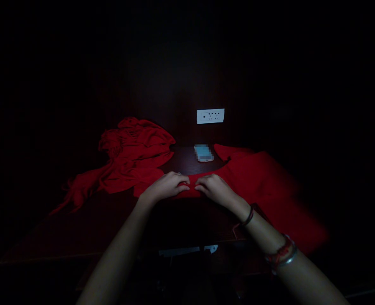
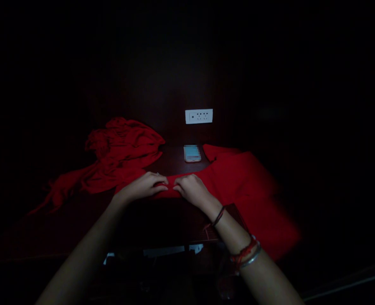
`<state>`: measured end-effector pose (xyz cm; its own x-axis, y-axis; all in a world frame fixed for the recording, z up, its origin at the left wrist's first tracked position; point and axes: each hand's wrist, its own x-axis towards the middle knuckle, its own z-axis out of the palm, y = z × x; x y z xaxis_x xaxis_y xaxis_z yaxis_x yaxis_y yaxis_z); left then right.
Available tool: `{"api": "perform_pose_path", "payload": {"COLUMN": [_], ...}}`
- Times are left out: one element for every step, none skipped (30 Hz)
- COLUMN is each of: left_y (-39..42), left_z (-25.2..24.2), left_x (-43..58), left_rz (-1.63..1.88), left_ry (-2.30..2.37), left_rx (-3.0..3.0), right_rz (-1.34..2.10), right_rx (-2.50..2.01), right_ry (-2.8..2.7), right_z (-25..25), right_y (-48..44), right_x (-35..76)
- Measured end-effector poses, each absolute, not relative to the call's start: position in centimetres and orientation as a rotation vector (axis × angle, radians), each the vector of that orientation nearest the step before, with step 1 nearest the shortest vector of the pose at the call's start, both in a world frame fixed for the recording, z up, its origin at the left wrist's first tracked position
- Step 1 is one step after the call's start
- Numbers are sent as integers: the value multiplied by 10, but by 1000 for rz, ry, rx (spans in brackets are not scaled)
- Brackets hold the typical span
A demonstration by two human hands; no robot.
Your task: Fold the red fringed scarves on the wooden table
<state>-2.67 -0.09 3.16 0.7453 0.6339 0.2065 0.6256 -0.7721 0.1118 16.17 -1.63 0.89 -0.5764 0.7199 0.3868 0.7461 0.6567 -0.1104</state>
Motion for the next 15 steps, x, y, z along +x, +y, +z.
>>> {"api": "perform_pose_path", "payload": {"left_y": [-1, -1, 0, 0, 0, 0, 1, 1, 1, 2, 3, 3, 4, 4, 5], "left_z": [32, 33, 33, 34, 34, 35, 35, 35, 36, 35, 35, 34, 32, 30, 29], "left_x": [-28, -30, -32, -34, -37, -39, -42, -46, -49, -53, -56, -60, -63, -66, -69], "left_rz": [369, 376, 380, 384, 390, 405, 429, 465, 510, 553, 589, 609, 617, 622, 631], "left_ry": [1056, 1068, 1082, 1095, 1105, 1111, 1111, 1107, 1103, 1096, 1089, 1080, 1071, 1064, 1064], "left_rx": [2900, 2898, 2895, 2890, 2885, 2879, 2871, 2861, 2846, 2827, 2805, 2784, 2767, 2754, 2741], "right_rz": [-91, -105, -128, -157, -189, -222, -251, -275, -295, -308, -317, -322, -323, -322, -317], "right_rx": [-1160, -1165, -1170, -1174, -1179, -1183, -1185, -1188, -1195, -1205, -1219, -1234, -1247, -1260, -1270], "right_ry": [-2461, -2443, -2427, -2416, -2410, -2410, -2416, -2422, -2425, -2425, -2420, -2411, -2404, -2400, -2400], "right_z": [7, 5, 2, 0, -1, -2, -2, -1, -1, 0, 0, 1, 1, 1, 1], "right_y": [-14, -12, -11, -11, -12, -13, -14, -15, -16, -17, -17, -17, -17, -17, -17], "right_x": [161, 161, 162, 163, 163, 164, 165, 165, 165, 165, 165, 165, 165, 164, 164]}}
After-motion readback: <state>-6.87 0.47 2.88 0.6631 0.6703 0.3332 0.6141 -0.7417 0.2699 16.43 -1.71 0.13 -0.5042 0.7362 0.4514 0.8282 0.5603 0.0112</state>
